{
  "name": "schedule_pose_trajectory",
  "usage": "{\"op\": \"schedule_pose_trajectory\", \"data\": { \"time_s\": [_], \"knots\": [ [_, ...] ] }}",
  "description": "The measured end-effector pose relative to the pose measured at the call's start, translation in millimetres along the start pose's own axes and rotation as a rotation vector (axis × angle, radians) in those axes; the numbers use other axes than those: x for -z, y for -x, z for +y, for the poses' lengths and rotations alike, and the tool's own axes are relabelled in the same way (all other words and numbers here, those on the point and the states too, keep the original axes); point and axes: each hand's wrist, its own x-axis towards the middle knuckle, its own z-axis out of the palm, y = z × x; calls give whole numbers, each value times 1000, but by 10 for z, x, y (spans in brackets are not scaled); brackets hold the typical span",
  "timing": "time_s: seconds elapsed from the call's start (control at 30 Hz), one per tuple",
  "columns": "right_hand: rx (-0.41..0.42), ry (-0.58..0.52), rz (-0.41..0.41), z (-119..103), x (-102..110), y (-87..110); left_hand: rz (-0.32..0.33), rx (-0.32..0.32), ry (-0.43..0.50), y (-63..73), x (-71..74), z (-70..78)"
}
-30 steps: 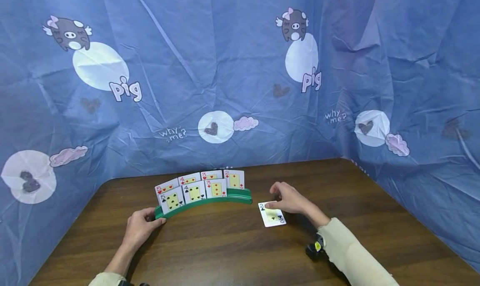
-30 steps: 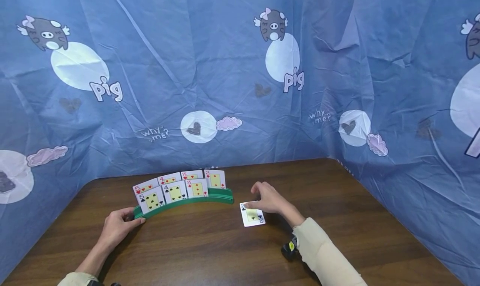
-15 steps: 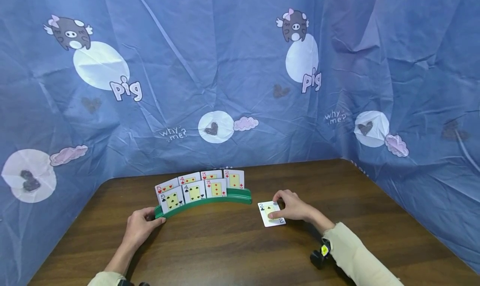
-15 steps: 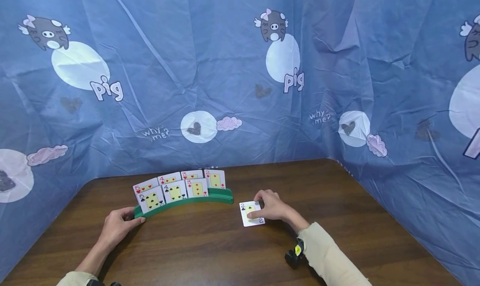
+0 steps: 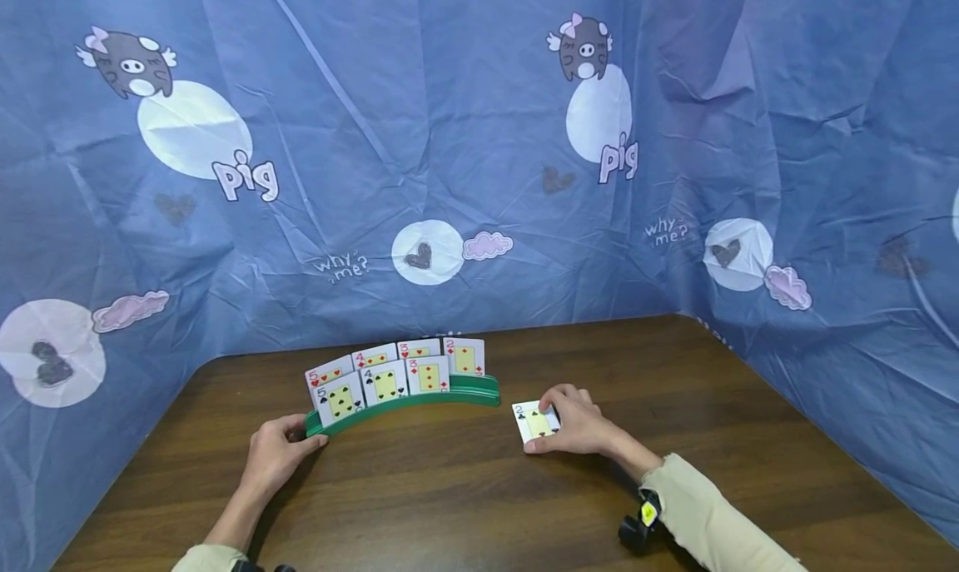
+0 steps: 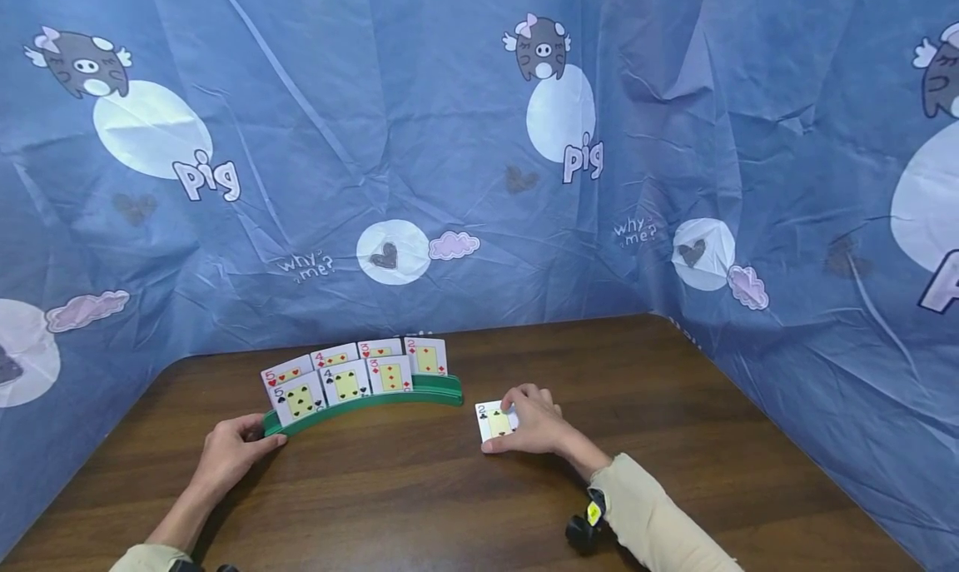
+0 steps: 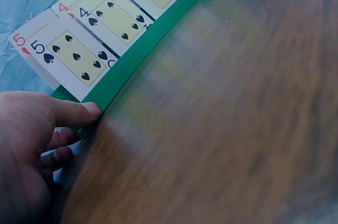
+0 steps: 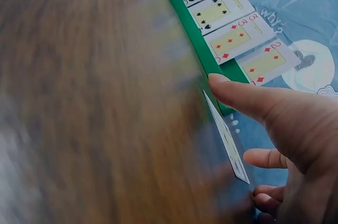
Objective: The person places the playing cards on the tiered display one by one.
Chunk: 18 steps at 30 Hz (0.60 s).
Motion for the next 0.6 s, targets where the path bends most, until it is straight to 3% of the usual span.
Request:
{"op": "schedule_pose_trajectory", "data": {
  "time_s": [0.6],
  "knots": [
    [-43, 36, 27, -39, -83, -20, 13, -44, -2, 25, 3, -12]
  ]
}}
